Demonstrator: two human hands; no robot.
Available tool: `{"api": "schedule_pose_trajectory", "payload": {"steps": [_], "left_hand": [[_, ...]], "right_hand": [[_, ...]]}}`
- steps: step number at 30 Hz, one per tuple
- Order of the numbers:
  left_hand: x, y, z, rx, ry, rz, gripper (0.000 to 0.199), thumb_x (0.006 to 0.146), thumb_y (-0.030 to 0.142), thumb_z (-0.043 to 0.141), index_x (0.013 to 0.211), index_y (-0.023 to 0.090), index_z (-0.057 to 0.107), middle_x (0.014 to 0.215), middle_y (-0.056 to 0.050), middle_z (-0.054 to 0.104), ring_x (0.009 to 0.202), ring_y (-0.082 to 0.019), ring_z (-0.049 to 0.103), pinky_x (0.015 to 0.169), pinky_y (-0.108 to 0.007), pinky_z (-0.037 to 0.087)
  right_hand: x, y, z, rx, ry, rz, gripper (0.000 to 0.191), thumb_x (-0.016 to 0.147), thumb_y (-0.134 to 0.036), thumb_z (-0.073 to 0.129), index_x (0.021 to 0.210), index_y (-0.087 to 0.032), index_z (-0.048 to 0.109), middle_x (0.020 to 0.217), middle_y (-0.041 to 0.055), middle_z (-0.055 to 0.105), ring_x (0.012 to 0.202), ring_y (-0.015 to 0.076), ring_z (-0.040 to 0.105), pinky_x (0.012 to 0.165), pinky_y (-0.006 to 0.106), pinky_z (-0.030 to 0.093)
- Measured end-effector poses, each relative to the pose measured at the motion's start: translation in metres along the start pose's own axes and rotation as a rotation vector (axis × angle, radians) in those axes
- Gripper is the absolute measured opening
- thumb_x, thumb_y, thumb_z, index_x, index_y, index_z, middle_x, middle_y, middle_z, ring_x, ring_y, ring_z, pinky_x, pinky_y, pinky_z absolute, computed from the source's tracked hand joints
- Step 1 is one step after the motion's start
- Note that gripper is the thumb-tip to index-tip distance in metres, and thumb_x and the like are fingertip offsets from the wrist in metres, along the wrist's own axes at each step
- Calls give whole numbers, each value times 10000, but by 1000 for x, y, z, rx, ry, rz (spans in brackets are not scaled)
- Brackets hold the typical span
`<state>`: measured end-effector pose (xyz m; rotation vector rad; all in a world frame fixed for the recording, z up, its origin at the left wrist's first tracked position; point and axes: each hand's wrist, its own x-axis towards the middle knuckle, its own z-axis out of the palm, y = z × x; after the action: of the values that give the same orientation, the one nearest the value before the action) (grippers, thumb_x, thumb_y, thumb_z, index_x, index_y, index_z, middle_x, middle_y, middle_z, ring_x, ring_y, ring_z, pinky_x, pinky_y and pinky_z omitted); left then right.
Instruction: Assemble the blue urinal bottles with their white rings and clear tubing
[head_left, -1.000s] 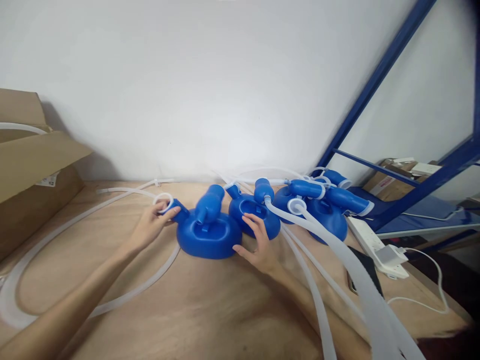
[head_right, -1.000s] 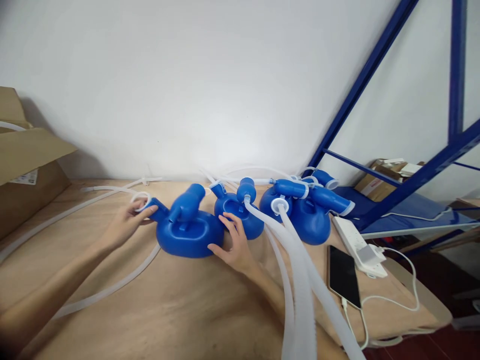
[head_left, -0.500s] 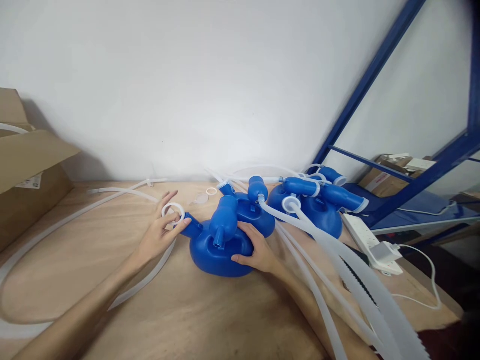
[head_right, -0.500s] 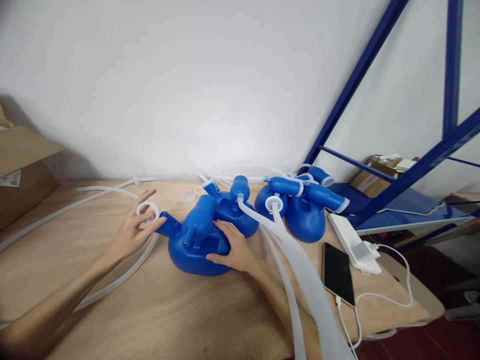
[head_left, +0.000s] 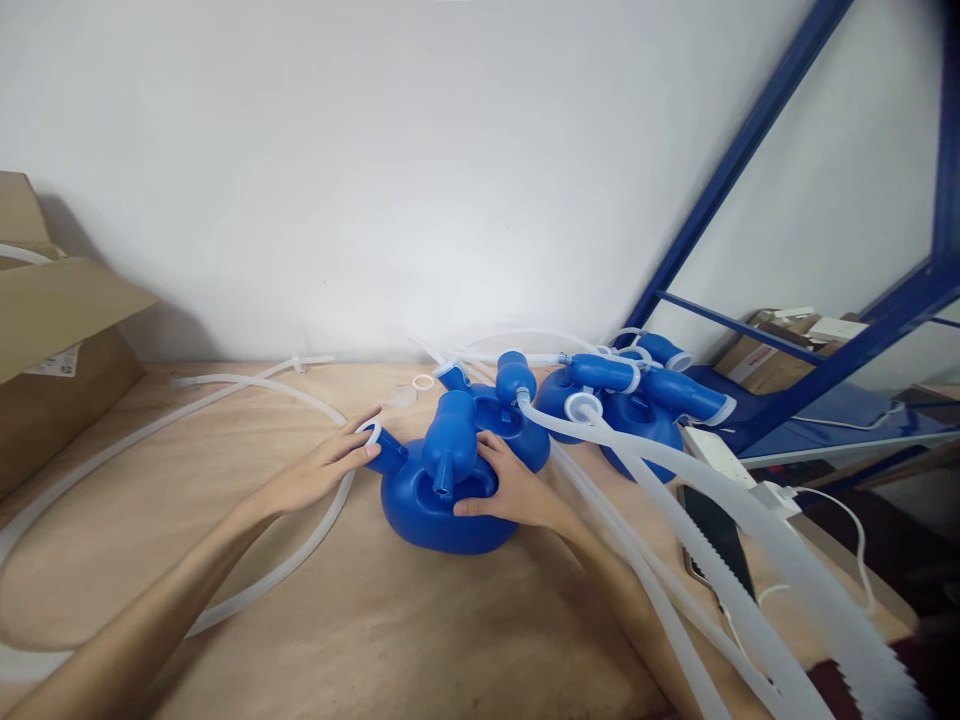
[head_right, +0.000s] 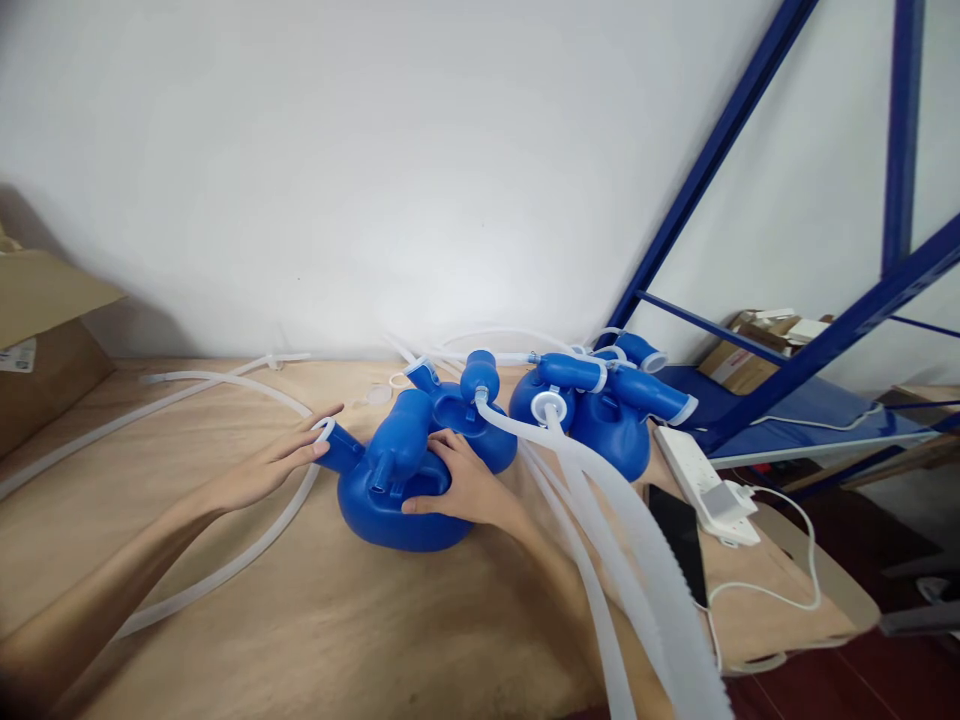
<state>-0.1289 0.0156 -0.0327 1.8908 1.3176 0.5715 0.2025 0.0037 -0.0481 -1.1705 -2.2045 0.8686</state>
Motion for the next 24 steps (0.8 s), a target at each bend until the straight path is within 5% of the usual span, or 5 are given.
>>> {"api": "schedule_pose_trajectory", "payload": {"steps": [5,10,16,20,24], "left_hand": [[1,-3,-5,-10,-23,3,668,964,724,445,1442,299,636,1749,-18,290,1626,-347,236,1312,-547,206],[-3,-2,-2,144,65,193,527,1028,555,398,848,232,774,1776,67,166,1661,-333,-31,1334,-532,8],[0,-3,8,-5,36,288,503,1022,481,395,863,206,785,1690,3,431,1579,-361,335,1327,-464,244],[5,-5,6,79,29,372,373,991,438,498,1062,229,798,1733,-16,353,1588,-353,326,1325,-497,251],[5,-8,9,153,16,431,294,955,403,556,1027,232,784,1694,-59,414,1538,-371,405,1275,-521,350]], "right_hand": [[11,3,4,35,18,-47,621,770,-655,851,1237,-266,724,1381,79,581,1328,325,541,1202,516,414],[13,10,9,82,51,-117,517,926,-684,674,1180,-239,741,1276,86,622,1231,285,573,1126,472,454],[15,5,11,16,69,-156,545,964,-727,575,1086,-221,737,1134,92,636,1078,281,567,984,471,485],[16,3,11,-5,73,-160,536,971,-722,562,1066,-215,708,1113,97,623,1059,288,565,972,481,489],[17,7,8,-22,47,-180,509,970,-713,572,1078,-235,709,1118,94,627,1103,304,575,1067,515,468]]}}
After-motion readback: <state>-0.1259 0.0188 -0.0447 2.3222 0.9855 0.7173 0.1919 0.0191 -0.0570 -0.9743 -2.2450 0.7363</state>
